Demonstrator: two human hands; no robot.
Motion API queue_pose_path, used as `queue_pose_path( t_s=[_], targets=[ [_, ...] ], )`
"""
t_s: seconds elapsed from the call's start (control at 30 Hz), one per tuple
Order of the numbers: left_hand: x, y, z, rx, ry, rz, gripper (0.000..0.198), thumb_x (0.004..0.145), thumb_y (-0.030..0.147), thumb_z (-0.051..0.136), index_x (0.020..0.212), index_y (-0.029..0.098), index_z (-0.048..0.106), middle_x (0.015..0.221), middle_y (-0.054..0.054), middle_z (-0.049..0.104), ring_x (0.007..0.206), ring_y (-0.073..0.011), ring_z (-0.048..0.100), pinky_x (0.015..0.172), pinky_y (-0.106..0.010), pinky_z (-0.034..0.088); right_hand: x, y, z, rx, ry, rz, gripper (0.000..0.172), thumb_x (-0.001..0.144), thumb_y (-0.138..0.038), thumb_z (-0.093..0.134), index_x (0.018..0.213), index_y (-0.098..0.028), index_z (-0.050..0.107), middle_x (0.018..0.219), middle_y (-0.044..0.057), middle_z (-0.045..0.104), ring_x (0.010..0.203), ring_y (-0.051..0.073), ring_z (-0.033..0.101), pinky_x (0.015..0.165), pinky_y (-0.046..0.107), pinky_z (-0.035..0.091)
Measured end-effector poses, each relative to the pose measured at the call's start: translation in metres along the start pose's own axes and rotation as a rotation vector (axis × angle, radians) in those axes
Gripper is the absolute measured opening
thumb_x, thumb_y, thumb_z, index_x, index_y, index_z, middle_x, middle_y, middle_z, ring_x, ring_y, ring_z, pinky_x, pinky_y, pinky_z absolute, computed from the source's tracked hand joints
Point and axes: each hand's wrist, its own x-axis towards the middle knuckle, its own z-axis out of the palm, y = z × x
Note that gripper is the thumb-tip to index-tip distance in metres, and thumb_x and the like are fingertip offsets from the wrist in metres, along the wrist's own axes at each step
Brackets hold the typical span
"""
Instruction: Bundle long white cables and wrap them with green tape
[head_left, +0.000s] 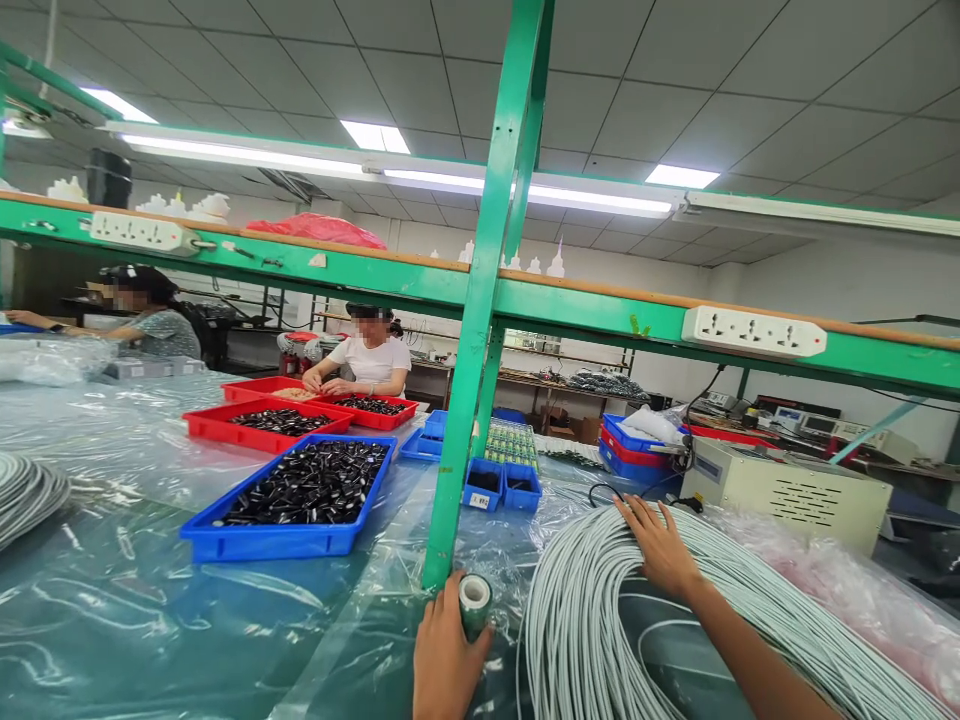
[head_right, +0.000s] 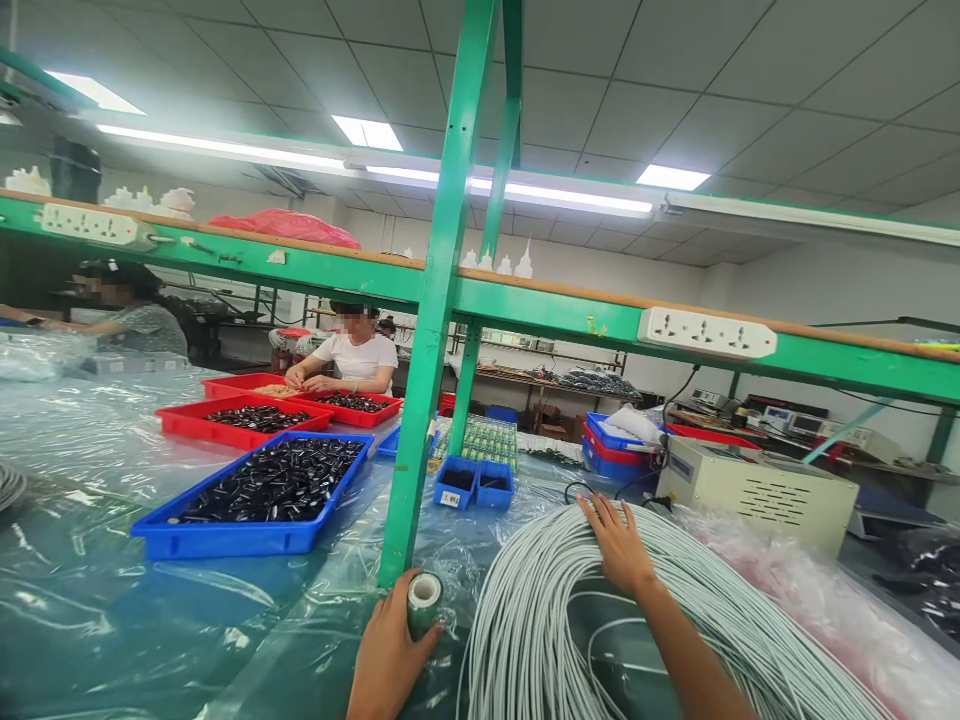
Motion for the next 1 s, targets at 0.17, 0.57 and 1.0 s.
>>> queue_pose_path(
  t_s=[0.17,0.57,1.0],
  targets=[
    [0.0,0.001,-0.001,0.008,-0.007,-0.008,0.049,0.073,0.017,0.055,0.119,0.018,0.039,0.117,-0.006,0.054,0.107,-0.023,0.047,0.09,-0.029,0.034,0.012,0.013,-0.013,0.046,-0.046,-0.053,0.075,0.05,0.001,0.047,0.123,-0.017,0.045,0.112,0.009,0.058,0.106,0.024,0.05,0.103,0.041,0.024],
    [0.001,-0.001,0.002,-0.005,0.005,0.006,0.05,0.072,0.016,0.055,0.119,0.017,0.039,0.118,-0.006,0.054,0.108,-0.0229,0.047,0.09,-0.03,0.033,0.004,0.007,-0.01,0.058,-0.035,-0.025,0.059,0.053,-0.004,0.056,0.111,-0.014,0.05,0.11,0.011,0.055,0.105,0.027,0.048,0.104,0.041,0.022],
    [0.001,-0.001,0.0,-0.005,-0.02,-0.018,0.049,0.074,0.021,0.053,0.12,0.02,0.038,0.117,-0.006,0.054,0.108,-0.023,0.047,0.088,-0.029,0.035,-0.014,-0.003,0.009,0.015,0.048,0.06,0.077,0.06,-0.008,0.051,0.133,-0.017,0.028,0.129,0.016,0.043,0.122,0.033,0.034,0.101,0.059,0.012]
  ],
)
